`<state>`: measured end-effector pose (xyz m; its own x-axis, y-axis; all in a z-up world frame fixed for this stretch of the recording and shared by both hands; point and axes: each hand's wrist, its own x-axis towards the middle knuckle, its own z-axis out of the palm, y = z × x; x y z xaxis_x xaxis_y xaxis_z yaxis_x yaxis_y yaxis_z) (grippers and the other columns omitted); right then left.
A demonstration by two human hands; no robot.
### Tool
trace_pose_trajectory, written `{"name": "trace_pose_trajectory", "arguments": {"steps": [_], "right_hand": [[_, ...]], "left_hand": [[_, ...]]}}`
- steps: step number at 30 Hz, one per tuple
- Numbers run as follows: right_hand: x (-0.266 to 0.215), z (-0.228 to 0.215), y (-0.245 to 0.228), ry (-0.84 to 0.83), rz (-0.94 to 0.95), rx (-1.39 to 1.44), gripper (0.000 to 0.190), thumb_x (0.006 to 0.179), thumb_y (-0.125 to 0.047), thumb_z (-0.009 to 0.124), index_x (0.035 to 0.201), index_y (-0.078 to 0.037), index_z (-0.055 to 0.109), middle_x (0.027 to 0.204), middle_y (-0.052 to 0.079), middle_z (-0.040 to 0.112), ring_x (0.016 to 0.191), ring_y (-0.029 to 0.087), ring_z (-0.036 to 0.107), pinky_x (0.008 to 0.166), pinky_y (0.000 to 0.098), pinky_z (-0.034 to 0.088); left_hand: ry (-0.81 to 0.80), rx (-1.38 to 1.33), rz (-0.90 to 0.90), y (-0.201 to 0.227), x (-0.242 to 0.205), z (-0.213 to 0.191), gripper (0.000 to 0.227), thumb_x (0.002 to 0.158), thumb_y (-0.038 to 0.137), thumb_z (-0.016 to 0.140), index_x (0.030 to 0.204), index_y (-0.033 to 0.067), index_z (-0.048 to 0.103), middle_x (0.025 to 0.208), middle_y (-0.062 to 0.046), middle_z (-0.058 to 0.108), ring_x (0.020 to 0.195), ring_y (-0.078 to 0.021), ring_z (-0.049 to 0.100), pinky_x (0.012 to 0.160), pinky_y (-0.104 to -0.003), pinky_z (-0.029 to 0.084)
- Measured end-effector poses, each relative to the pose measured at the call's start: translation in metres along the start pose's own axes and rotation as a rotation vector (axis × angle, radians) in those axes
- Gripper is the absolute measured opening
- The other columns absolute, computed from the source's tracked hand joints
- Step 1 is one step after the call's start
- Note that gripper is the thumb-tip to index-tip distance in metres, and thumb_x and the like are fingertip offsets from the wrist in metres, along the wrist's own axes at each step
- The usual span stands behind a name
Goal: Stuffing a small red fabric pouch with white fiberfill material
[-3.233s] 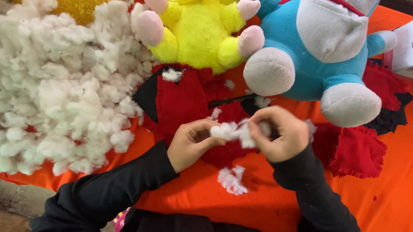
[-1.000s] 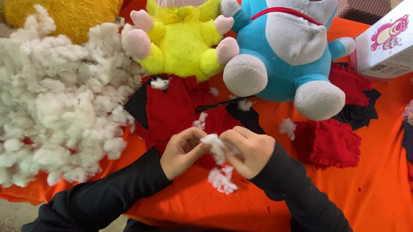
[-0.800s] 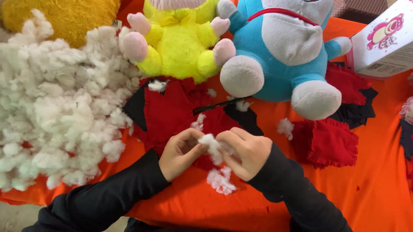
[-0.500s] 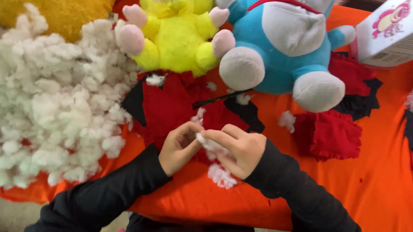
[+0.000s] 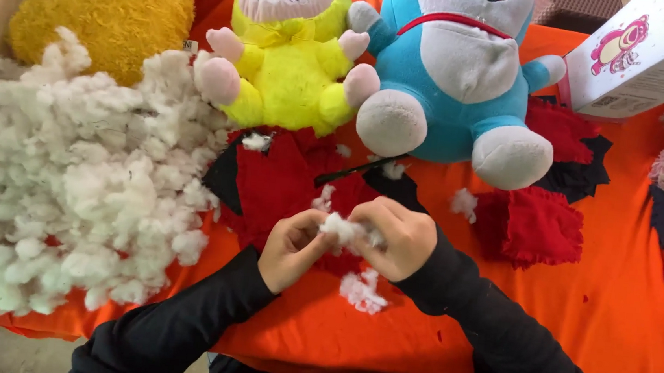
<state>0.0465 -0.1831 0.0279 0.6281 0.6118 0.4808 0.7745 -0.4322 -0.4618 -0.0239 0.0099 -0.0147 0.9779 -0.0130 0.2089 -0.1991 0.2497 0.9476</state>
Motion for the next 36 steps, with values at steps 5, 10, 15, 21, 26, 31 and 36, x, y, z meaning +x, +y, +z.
{"name": "trace_pose_trajectory", "arguments": {"steps": [5,10,15,21,26,31,36], "right_hand": [[0.003,0.000,0.015,0.063,0.057,-0.041,0.026,0.081,-0.023,0.075,0.106,-0.029,0.070,0.082,-0.011,0.064,0.068,0.014,0.069,0.066,0.0254,0.060],[0.002,-0.001,-0.003,0.031,0.210,0.103,0.035,0.076,-0.023,0.073,0.110,-0.031,0.071,0.089,-0.011,0.071,0.070,0.015,0.071,0.069,0.0294,0.061],[0.003,-0.001,-0.030,-0.232,0.099,0.204,0.066,0.056,-0.010,0.058,0.120,-0.021,0.046,0.108,0.010,0.049,0.056,0.040,0.063,0.054,0.0456,0.060],[0.012,-0.010,-0.007,-0.406,-0.006,0.423,0.034,0.081,0.004,0.048,0.113,-0.003,0.053,0.115,0.020,0.049,0.104,0.038,0.059,0.092,0.0399,0.051],[0.017,-0.025,0.005,-0.303,-0.002,0.351,0.024,0.095,-0.006,0.055,0.119,-0.005,0.060,0.109,0.016,0.068,0.095,0.032,0.069,0.084,0.0388,0.057],[0.026,-0.032,-0.004,-0.253,0.028,0.309,0.011,0.098,-0.019,0.065,0.097,-0.008,0.067,0.085,0.008,0.072,0.071,0.025,0.069,0.067,0.0335,0.059],[0.022,-0.029,-0.009,-0.274,-0.023,0.415,0.017,0.102,-0.014,0.060,0.115,-0.008,0.069,0.103,0.013,0.057,0.087,0.029,0.063,0.075,0.0380,0.057]], "left_hand": [[0.011,-0.052,-0.013,-0.020,0.001,-0.010,0.013,0.100,0.008,0.065,0.105,-0.0020,0.071,0.080,-0.013,0.077,0.076,-0.0189,0.075,0.075,-0.037,0.064],[0.016,-0.159,-0.088,-0.039,-0.005,-0.009,0.018,0.101,0.008,0.063,0.116,-0.0005,0.066,0.100,-0.017,0.077,0.090,-0.0233,0.076,0.084,-0.043,0.064],[-0.147,-0.702,-0.407,-0.052,-0.006,-0.009,0.042,0.105,0.018,0.047,0.145,0.0052,0.045,0.129,-0.018,0.067,0.106,-0.0298,0.074,0.094,-0.057,0.060],[-0.144,-0.779,-0.652,-0.064,-0.007,-0.022,0.058,0.097,0.016,0.062,0.151,0.0062,0.043,0.134,-0.023,0.063,0.117,-0.0362,0.067,0.098,-0.047,0.059],[-0.146,-0.587,-0.564,-0.050,0.002,-0.021,0.041,0.091,0.017,0.075,0.128,0.0045,0.063,0.104,-0.012,0.071,0.090,-0.0205,0.070,0.082,-0.035,0.060],[-0.111,-0.539,-0.581,-0.048,-0.001,-0.017,0.042,0.085,-0.002,0.071,0.126,0.0019,0.063,0.108,-0.012,0.072,0.092,-0.0183,0.069,0.084,-0.031,0.055],[-0.221,-0.530,-0.527,-0.037,0.001,-0.012,0.006,0.094,0.004,0.066,0.094,0.0094,0.065,0.079,0.000,0.063,0.070,-0.0079,0.055,0.068,-0.023,0.043]]}}
